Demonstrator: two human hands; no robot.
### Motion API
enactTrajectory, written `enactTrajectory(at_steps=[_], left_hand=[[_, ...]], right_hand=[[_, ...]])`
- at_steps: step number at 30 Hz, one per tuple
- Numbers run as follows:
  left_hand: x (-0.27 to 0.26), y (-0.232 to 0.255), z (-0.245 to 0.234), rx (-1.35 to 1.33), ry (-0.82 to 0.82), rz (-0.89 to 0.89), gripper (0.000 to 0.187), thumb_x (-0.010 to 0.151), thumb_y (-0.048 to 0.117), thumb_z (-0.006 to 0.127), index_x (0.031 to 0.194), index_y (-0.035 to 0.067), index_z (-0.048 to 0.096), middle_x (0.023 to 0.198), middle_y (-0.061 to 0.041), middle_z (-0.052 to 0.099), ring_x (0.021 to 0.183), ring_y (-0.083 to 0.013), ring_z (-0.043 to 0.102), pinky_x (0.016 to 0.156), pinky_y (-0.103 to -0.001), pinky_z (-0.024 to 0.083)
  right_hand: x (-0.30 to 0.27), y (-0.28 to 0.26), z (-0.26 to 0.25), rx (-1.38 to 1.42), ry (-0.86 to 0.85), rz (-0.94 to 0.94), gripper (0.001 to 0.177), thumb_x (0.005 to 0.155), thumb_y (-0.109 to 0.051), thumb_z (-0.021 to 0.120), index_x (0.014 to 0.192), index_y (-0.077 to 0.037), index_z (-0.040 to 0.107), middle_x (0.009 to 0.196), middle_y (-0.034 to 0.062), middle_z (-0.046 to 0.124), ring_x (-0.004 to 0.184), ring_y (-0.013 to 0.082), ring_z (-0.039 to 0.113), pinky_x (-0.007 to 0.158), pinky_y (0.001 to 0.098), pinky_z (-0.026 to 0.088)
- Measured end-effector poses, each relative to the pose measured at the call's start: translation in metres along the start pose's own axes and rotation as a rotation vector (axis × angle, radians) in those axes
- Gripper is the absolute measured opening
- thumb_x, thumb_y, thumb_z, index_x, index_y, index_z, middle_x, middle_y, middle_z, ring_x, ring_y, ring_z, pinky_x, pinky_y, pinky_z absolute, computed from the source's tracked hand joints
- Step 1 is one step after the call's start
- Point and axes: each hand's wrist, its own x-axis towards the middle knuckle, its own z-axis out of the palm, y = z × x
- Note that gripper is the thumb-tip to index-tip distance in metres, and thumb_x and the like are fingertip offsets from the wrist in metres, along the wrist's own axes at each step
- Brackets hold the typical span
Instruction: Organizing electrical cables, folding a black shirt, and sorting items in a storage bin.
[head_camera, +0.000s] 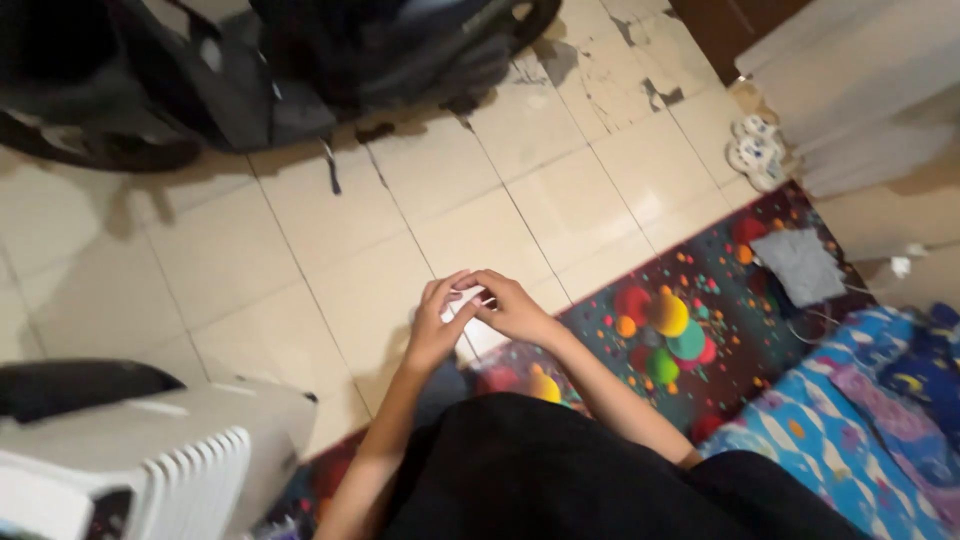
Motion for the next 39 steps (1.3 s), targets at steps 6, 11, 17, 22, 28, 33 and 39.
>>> enactTrajectory(at_steps=[6,11,17,22,28,33,39], left_hand=[[0.147,0.025,-0.066,0.144,-0.084,-0.066,0.059,0.093,0.031,0.073,0.146,0.013,0.054,0.138,-0.013,0.058,0.124,-0.0270,0.060,0.102,-0.038,0.047],[0.263,0.051,-0.104,0.090,-0.078,-0.024,0.068,0.089,0.033,0.072,0.149,0.010,0.051,0.141,-0.016,0.061,0.129,-0.0290,0.061,0.105,-0.038,0.049],[0.435,0.007,-0.110,0.085,0.001,0.148,0.083,0.093,0.034,0.072,0.157,0.001,0.030,0.154,-0.025,0.045,0.142,-0.0353,0.046,0.115,-0.043,0.037],[0.617,-0.016,-0.121,0.277,0.165,0.277,0.074,0.099,0.032,0.068,0.159,0.004,0.036,0.158,-0.027,0.045,0.149,-0.0390,0.041,0.122,-0.043,0.033],[0.758,0.036,-0.161,0.610,0.475,-0.222,0.111,0.076,0.052,0.084,0.160,0.014,0.021,0.162,-0.029,0.016,0.149,-0.0503,0.016,0.110,-0.074,0.019],[0.821,-0.027,-0.184,0.688,0.251,-0.554,0.079,0.078,0.048,0.084,0.142,0.025,0.044,0.160,-0.020,0.018,0.150,-0.0500,0.014,0.111,-0.078,0.018],[0.822,-0.067,-0.186,0.724,0.314,-0.294,0.037,0.089,0.025,0.071,0.122,0.010,0.060,0.124,-0.016,0.066,0.131,-0.0449,0.049,0.115,-0.057,0.037]], right_hand=[[0.158,-0.034,-0.041,0.023,-0.021,0.071,0.040,0.089,0.003,0.062,0.128,-0.004,0.061,0.123,0.0097,0.066,0.099,0.0179,0.068,0.086,0.0306,0.057],[0.266,-0.017,-0.082,0.116,0.009,0.076,0.043,0.090,0.004,0.059,0.132,-0.004,0.059,0.127,0.0084,0.066,0.098,0.0151,0.067,0.086,0.0299,0.057],[0.422,0.036,-0.151,0.133,0.020,0.017,0.046,0.091,0.008,0.056,0.135,-0.006,0.058,0.129,0.0072,0.064,0.103,0.0145,0.066,0.090,0.0291,0.056],[0.591,0.082,-0.217,0.046,0.033,-0.145,0.049,0.090,0.010,0.056,0.137,-0.006,0.057,0.129,0.0089,0.061,0.110,0.0170,0.065,0.091,0.0304,0.055],[0.766,0.142,-0.273,-0.345,0.178,0.021,0.056,0.088,-0.020,0.075,0.139,-0.011,0.055,0.138,0.0212,0.050,0.124,0.0368,0.053,0.103,0.0445,0.048],[0.861,0.177,-0.293,-0.437,0.303,0.376,0.122,0.072,-0.067,0.084,0.161,-0.013,0.022,0.154,0.0366,0.021,0.140,0.0550,0.025,0.115,0.0565,0.031],[0.890,0.169,-0.292,-0.381,0.295,0.690,0.149,0.057,-0.071,0.088,0.158,0.001,0.006,0.155,0.0327,0.026,0.140,0.0523,0.032,0.116,0.0534,0.035]])
